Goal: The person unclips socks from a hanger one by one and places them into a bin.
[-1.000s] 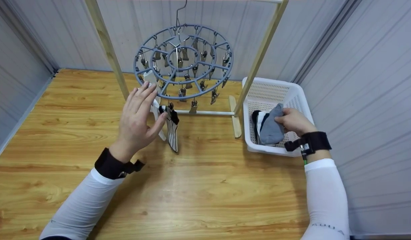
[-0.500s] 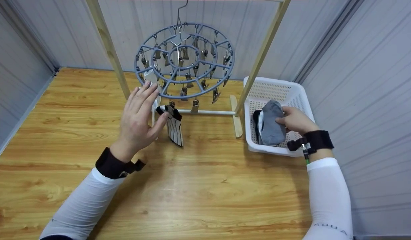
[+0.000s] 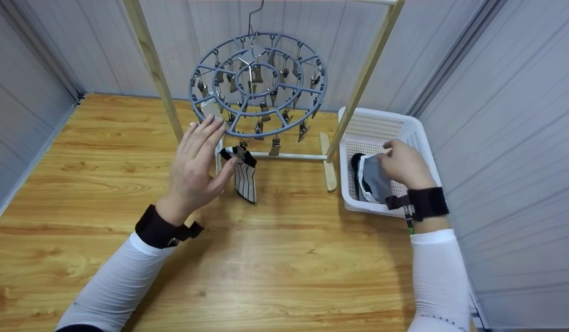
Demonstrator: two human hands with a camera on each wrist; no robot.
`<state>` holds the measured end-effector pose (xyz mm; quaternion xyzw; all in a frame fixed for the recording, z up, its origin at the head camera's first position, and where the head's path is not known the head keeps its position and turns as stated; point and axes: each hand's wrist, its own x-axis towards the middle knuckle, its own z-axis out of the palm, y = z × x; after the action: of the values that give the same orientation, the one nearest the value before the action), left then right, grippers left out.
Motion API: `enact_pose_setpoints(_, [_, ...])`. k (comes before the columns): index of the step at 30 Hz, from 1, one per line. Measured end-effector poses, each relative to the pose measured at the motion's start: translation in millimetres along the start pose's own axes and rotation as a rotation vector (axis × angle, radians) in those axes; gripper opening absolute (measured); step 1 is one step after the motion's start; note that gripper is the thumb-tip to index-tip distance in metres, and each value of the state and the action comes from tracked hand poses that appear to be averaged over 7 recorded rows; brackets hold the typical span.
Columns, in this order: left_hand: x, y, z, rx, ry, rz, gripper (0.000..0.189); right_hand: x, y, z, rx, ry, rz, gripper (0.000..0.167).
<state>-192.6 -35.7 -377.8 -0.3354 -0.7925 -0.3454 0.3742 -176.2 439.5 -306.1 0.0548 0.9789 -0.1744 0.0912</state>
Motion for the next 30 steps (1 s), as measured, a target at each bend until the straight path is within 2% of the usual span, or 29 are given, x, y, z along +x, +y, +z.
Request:
enact_pose_setpoints(5, [0.2, 3.0, 0.4, -0.004, -0.016, 0.018, 0.064, -14.4, -47.6, 14.7, 0.145, 0.115, -0.104, 0.049])
enact_pose_setpoints(11, [0.0, 5.4, -0.3, -0.075, -0.046, 0.062, 0.066, -24.8, -90.0, 43.4, 0.240, 0.164, -0.282, 0.037])
enact_pose_setpoints(16, [1.5, 2.8, -1.1, -0.130, -0.021, 0.108, 0.072, -26.5, -110.5, 66.6, 0.303, 0.104, -0.335, 0.037])
enact_pose_setpoints(18, [3.1, -0.1, -1.1, -0.115, 0.004, 0.092, 0.075, -24.2, -115.7, 75.0, 0.328, 0.075, -0.346, 0.039])
enact_pose_setpoints(21, [3.7, -5.4, -0.1, -0.045, 0.017, 0.028, 0.079, -20.2, -121.7, 87.2, 0.367, 0.020, -0.348, 0.044])
enact_pose_setpoints(25, [1.5, -8.6, 0.1, 0.049, -0.048, -0.048, 0.085, -15.5, -127.7, 101.7, 0.404, -0.047, -0.341, 0.051])
enact_pose_setpoints(30, [0.9, -3.9, 0.3, 0.078, -0.113, -0.051, 0.081, -12.1, -132.8, 111.3, 0.409, -0.055, -0.341, 0.049])
